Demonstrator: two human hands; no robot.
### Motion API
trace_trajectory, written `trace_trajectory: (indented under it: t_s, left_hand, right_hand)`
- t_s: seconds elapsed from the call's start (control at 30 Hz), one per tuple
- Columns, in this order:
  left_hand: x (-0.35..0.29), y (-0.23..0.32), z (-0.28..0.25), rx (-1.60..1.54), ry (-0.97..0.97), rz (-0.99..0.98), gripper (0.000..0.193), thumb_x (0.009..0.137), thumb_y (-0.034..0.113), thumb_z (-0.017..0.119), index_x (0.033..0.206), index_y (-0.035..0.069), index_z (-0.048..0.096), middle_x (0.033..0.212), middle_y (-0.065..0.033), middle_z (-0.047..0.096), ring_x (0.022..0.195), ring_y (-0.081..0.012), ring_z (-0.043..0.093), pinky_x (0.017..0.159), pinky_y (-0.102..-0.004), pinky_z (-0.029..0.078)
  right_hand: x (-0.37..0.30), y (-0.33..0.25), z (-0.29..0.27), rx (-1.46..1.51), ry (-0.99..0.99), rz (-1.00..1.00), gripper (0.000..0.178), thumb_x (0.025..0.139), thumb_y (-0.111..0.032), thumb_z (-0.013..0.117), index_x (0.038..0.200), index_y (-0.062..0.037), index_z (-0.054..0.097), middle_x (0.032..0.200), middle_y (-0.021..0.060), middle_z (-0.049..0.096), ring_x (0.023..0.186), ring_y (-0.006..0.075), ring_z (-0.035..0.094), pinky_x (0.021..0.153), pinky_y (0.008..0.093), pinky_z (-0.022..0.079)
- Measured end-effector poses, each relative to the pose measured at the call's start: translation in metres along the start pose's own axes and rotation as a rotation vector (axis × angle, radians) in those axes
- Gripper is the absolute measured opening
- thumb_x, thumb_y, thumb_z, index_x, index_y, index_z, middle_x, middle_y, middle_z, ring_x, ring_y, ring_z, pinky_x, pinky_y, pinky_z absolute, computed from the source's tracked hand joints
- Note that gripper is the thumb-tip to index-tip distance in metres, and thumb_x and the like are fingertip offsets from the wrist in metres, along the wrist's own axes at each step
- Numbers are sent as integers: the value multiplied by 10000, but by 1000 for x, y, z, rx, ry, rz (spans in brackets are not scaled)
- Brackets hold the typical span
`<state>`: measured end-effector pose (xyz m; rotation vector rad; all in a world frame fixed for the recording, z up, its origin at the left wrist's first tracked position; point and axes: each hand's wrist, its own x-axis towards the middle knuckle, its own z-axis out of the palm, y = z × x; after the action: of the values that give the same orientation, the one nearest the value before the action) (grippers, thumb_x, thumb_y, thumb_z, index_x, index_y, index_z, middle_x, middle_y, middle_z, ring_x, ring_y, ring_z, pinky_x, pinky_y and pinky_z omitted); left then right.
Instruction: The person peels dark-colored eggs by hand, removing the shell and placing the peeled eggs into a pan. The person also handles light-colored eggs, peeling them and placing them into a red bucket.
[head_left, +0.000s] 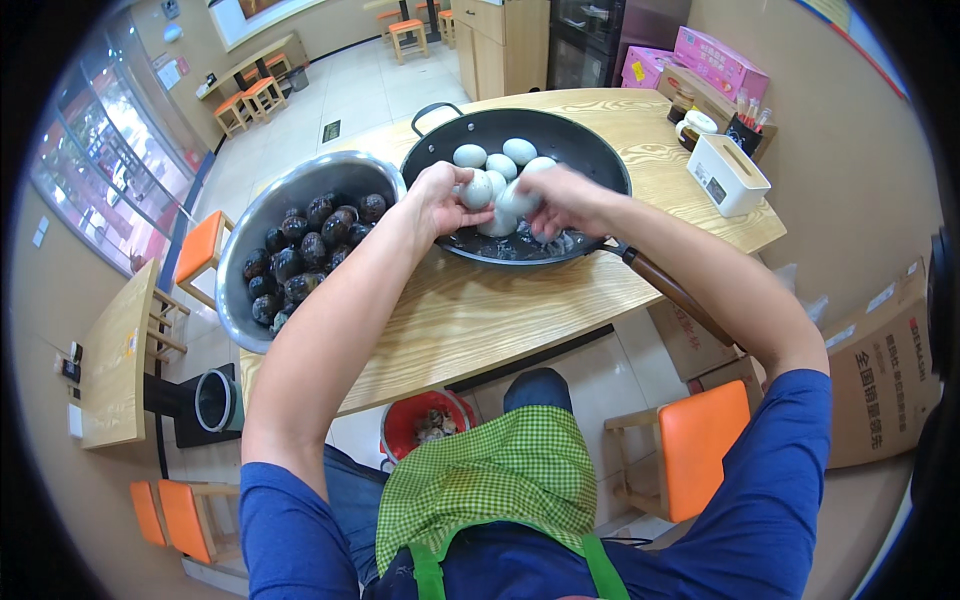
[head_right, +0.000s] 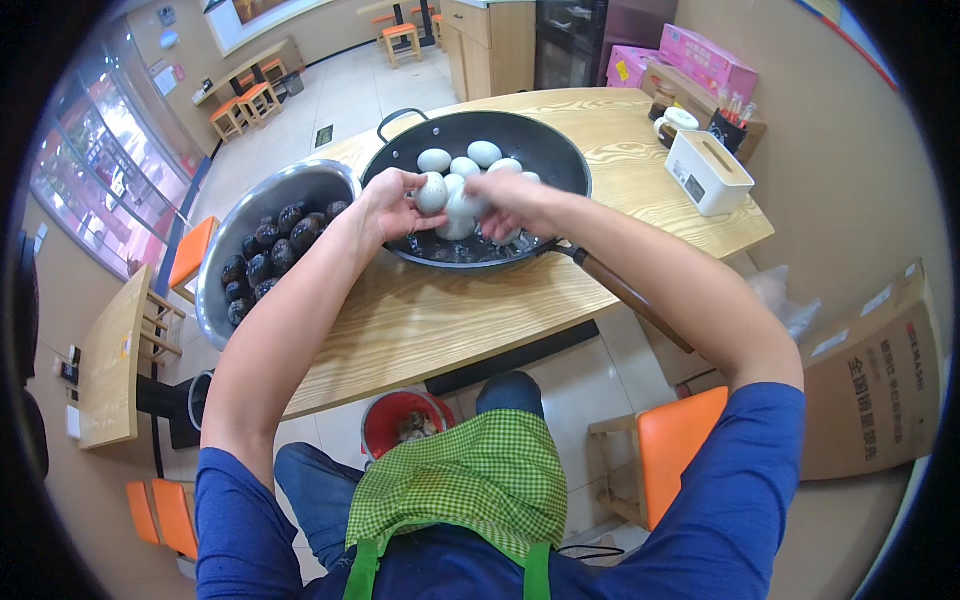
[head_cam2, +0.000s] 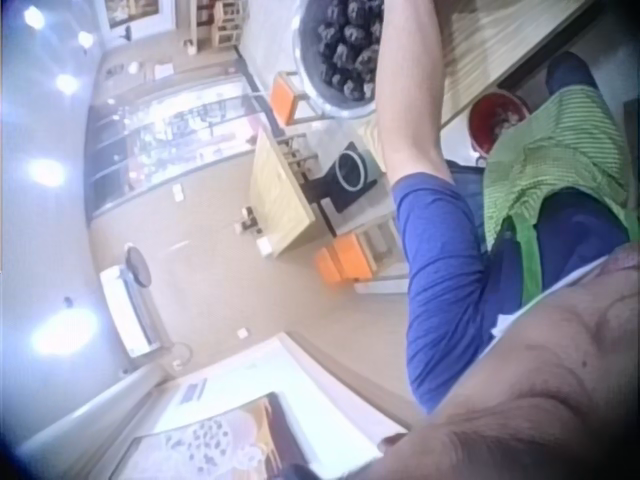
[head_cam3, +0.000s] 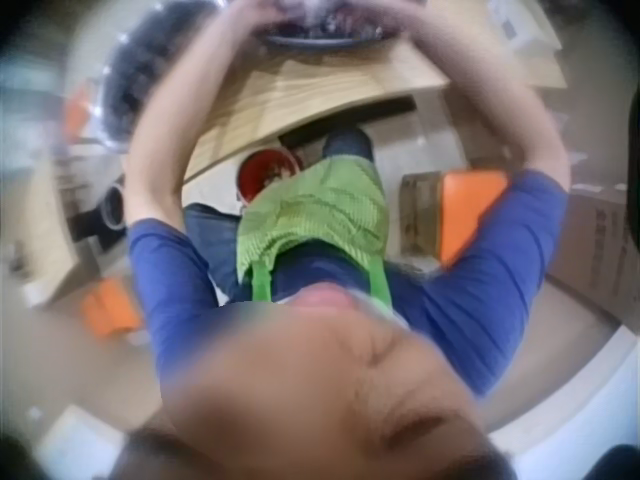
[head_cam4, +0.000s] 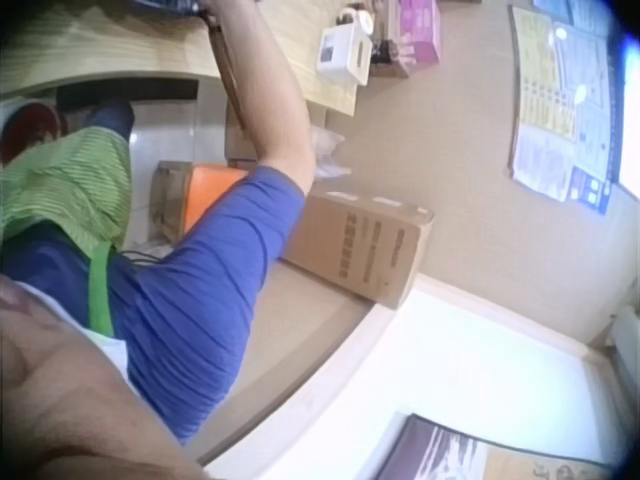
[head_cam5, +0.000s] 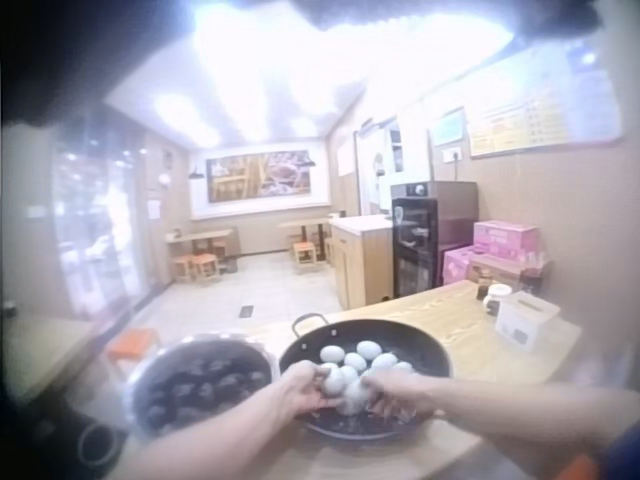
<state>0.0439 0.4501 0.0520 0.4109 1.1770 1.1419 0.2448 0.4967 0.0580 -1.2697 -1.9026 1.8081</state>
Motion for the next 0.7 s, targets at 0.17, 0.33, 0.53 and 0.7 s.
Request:
trace_trajectory:
  t_s: [0.17,0.33,0.53,0.7]
  left_hand:
    - [7,0,6,-174,-31,35,388,997,151,388,1354,1,371,1339,-257,408,1178,-397,504,958,-530,493]
    - [6,-13,8,-70,-113,85,366,990,112,362,1342,9,361,1340,-252,394,1144,-374,506,936,-527,497]
    - [10,1,4,-163,-292,5,408,967,219,281,1261,-16,439,1055,-216,586,870,-310,618,769,-427,529]
    - [19,0,-13,-74,-480,19,401,973,232,320,1274,-9,431,1102,-200,589,938,-304,625,811,-419,532]
  right_hand:
    - [5,-8,-17,138,507,-618,422,887,-168,638,1229,17,476,1063,162,607,822,174,652,666,271,549]
    - [11,-4,7,-588,367,-630,527,839,-202,728,1240,26,473,1078,170,632,985,211,629,867,329,508]
    - [15,-2,2,-503,453,-731,474,860,-242,673,1190,53,504,1038,214,643,901,256,672,773,350,538]
    - [4,-11,4,243,193,-392,496,908,-136,512,1361,50,429,1047,177,624,756,175,642,651,277,551]
